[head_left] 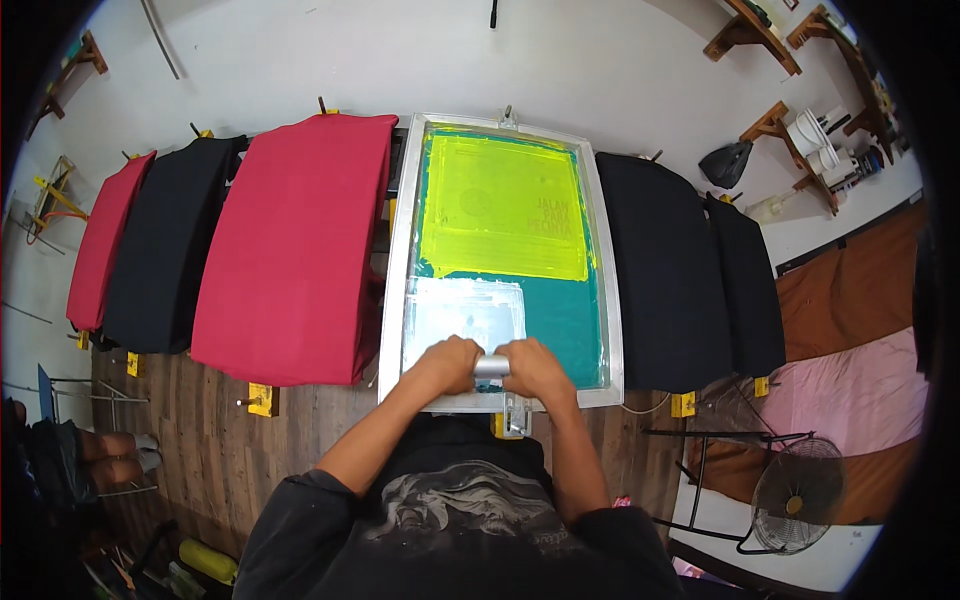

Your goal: Applying ink to a screen using a squeegee to print a design onto a t-shirt.

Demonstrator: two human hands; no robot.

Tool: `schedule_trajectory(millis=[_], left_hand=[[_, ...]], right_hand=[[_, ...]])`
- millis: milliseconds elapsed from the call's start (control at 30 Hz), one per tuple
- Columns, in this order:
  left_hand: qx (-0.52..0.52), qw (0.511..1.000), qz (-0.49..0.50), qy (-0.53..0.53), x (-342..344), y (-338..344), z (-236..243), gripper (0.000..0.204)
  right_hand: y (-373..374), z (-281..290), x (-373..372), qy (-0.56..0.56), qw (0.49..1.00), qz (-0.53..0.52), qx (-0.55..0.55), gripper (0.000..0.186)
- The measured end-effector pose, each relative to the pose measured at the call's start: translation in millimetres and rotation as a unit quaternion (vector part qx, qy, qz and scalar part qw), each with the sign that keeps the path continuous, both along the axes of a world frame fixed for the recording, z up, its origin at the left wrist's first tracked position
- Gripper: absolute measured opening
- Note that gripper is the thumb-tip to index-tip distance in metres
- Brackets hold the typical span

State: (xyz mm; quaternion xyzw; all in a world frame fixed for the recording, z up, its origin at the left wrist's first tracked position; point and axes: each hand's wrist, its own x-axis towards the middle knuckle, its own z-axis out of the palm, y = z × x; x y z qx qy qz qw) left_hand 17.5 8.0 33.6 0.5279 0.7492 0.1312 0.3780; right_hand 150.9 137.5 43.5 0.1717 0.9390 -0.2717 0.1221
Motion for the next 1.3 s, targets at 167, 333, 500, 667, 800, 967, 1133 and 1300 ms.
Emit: schedule_trajectory(millis=[167,333,500,667,800,967,1133,1300], left_hand=[[0.105,0.99,0.079,0.042,-35,11,7,0.029],[0.211,0.968,0.133,0.039,-23,-5,-28,0.046],[0.253,0.958,0.114,0.075,29,-51,-33,0.051],[0.093,0.993,0.063,0.024,16,-45,8,0.051],[0.164,0.982,0.071,0.069,-8,-28,5,0.04],[0.099,0.991,0.074,0.057,-44,9,0,0.035],[0.086,0.992,0.078,0.045,-59,20,-2,0.035],[0.137,0.984,0.094,0.057,-48,16,-18,0.035]], right_hand=[[14,5,-46,0.031,0.998,-0.032,0.044,0.029],[-3,-24,-39,0.087,0.99,-0.038,0.101,0.033],[-52,-17,11,0.125,0.985,-0.054,0.102,0.042],[-46,6,10,0.055,0.996,-0.044,0.053,0.044],[-25,9,-18,0.059,0.994,-0.035,0.081,0.035],[10,2,-55,0.045,0.993,-0.032,0.102,0.03],[19,9,-75,-0.035,0.996,-0.042,0.069,0.034],[12,-6,-65,0.025,0.994,-0.054,0.086,0.032]])
